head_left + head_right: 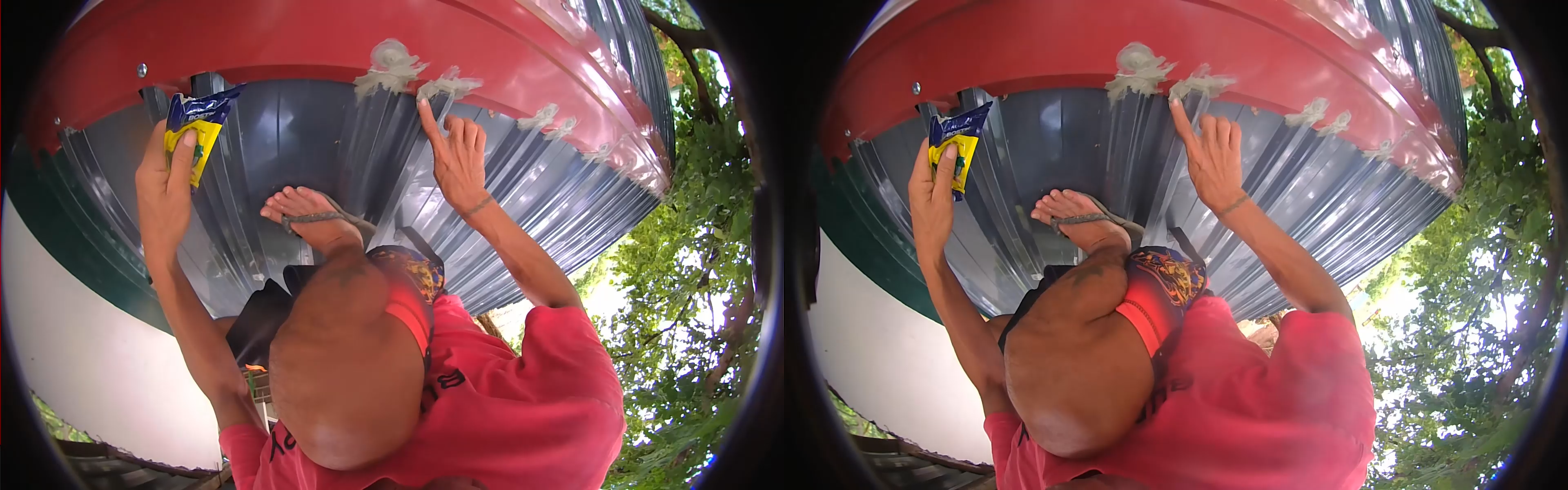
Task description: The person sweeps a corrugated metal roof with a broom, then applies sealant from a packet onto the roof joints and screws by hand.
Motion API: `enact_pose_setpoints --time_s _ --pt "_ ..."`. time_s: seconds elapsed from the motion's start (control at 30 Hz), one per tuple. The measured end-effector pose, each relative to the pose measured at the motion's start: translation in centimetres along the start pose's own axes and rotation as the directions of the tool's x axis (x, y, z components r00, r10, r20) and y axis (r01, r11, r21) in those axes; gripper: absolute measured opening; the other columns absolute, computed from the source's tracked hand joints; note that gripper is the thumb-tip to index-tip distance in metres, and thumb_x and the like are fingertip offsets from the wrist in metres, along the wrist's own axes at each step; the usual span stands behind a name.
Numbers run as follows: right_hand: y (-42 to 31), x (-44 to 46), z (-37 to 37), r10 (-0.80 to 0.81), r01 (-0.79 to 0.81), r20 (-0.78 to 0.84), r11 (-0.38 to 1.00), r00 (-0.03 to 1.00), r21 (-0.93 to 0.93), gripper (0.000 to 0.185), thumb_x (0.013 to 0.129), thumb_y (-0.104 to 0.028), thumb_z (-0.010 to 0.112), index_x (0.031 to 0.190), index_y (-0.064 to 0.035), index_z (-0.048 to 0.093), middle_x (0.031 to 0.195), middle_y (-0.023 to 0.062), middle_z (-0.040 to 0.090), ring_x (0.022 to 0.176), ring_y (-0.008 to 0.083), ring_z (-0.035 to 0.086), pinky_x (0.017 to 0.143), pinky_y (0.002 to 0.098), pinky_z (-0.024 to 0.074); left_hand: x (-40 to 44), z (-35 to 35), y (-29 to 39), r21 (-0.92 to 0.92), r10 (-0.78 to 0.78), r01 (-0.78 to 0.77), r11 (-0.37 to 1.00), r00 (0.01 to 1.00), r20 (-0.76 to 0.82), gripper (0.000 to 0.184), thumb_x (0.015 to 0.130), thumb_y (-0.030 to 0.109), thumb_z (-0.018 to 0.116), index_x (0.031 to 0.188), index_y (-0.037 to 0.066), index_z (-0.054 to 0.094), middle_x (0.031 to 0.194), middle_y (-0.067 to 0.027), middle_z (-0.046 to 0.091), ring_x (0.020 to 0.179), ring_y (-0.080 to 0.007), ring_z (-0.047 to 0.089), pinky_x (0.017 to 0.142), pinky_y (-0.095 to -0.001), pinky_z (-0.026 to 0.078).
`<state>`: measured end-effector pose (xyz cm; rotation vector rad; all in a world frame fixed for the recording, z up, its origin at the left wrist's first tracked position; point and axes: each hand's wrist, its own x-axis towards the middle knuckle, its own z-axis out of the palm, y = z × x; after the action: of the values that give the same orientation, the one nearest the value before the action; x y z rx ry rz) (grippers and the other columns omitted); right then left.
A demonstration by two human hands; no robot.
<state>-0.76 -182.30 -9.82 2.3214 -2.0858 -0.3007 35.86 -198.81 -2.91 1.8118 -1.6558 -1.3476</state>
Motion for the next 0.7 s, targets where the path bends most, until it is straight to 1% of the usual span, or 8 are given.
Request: enact_pose_setpoints --time_s 0.1,0.2,0.4,0.5,0.6,0.7 --pt "0.2 0.3 -1.5 -0.033 0.033 0.07 0.999 0.997 -0.001 0.08 0.084 0.0 0.06 0.158 -0.0187 0.035 0.109 0.0098 0.05 0.103 0.0286 0.047 0.097 0.0442 0.0368 0.1 0.0 -0.6 -0.005 0.019 -0.019 1.0 1.0 0.003 0.035 0.106 0.032 0.056 0.122 0.002 0.064 0.081 -0.0029 0.06 0.07 -0.0056 0.05 0.06 -0.0244 0.042" --pt "0.4 0.8 -2.4 -0.084 0.083 0.009 0.992 0.996 0.1 0.084 0.082 0.006 0.057 0.158 -0.0208 0.036 0.113 0.0096 0.048 0.104 0.0283 0.046 0.097 0.0446 0.0374 0.0 -0.1 -0.1 0.002 -0.018 0.018 1.0 1.0 0.006 0.035 0.106 0.033 0.056 0.122 0.002 0.064 0.082 -0.003 0.061 0.07 -0.0056 0.05 0.06 -0.0244 0.042" --pt "1.8 2.2 -2.0 -0.144 0.144 0.029 0.99 0.989 0.0 0.084 0.083 0.005 0.059 0.158 -0.0243 0.036 0.113 0.0091 0.048 0.104 0.0271 0.046 0.097 0.044 0.0385 0.2 -0.2 0.1 -0.009 0.014 -0.014 1.0 1.0 -0.019 0.035 0.106 0.033 0.056 0.121 0.002 0.064 0.084 -0.0032 0.061 0.072 -0.0054 0.05 0.061 -0.024 0.042" --pt "2.9 2.3 -2.7 -0.176 0.181 0.078 0.981 0.981 -0.063 0.084 0.084 0.004 0.059 0.159 -0.0264 0.036 0.113 0.0091 0.048 0.104 0.0269 0.046 0.097 0.0437 0.0383 0.2 -0.6 0.2 -0.011 -0.016 0.016 1.0 1.0 0.0 0.035 0.106 0.033 0.055 0.12 0.002 0.064 0.086 -0.0033 0.062 0.073 -0.0053 0.051 0.062 -0.0233 0.043" --pt "4.5 2.4 -3.5 -0.179 0.181 0.032 0.98 0.983 -0.086 0.085 0.084 0.003 0.059 0.16 -0.0272 0.034 0.113 0.0091 0.048 0.105 0.0267 0.046 0.099 0.0435 0.0378 0.2 -0.7 0.1 0.02 -0.041 0.041 0.999 0.999 -0.006 0.034 0.106 0.032 0.055 0.12 0.002 0.063 0.087 -0.0031 0.062 0.074 -0.005 0.051 0.063 -0.0231 0.043" --pt "4.2 1.8 -3.9 -0.173 0.177 0.067 0.982 0.983 -0.068 0.085 0.084 0.003 0.06 0.16 -0.0271 0.034 0.115 0.0093 0.048 0.106 0.0266 0.047 0.101 0.0434 0.0372 0.2 -0.2 -0.4 -0.073 -0.007 0.007 0.997 1.0 0.001 0.034 0.107 0.033 0.055 0.119 0.003 0.063 0.085 -0.0025 0.062 0.073 -0.0046 0.051 0.062 -0.023 0.043"
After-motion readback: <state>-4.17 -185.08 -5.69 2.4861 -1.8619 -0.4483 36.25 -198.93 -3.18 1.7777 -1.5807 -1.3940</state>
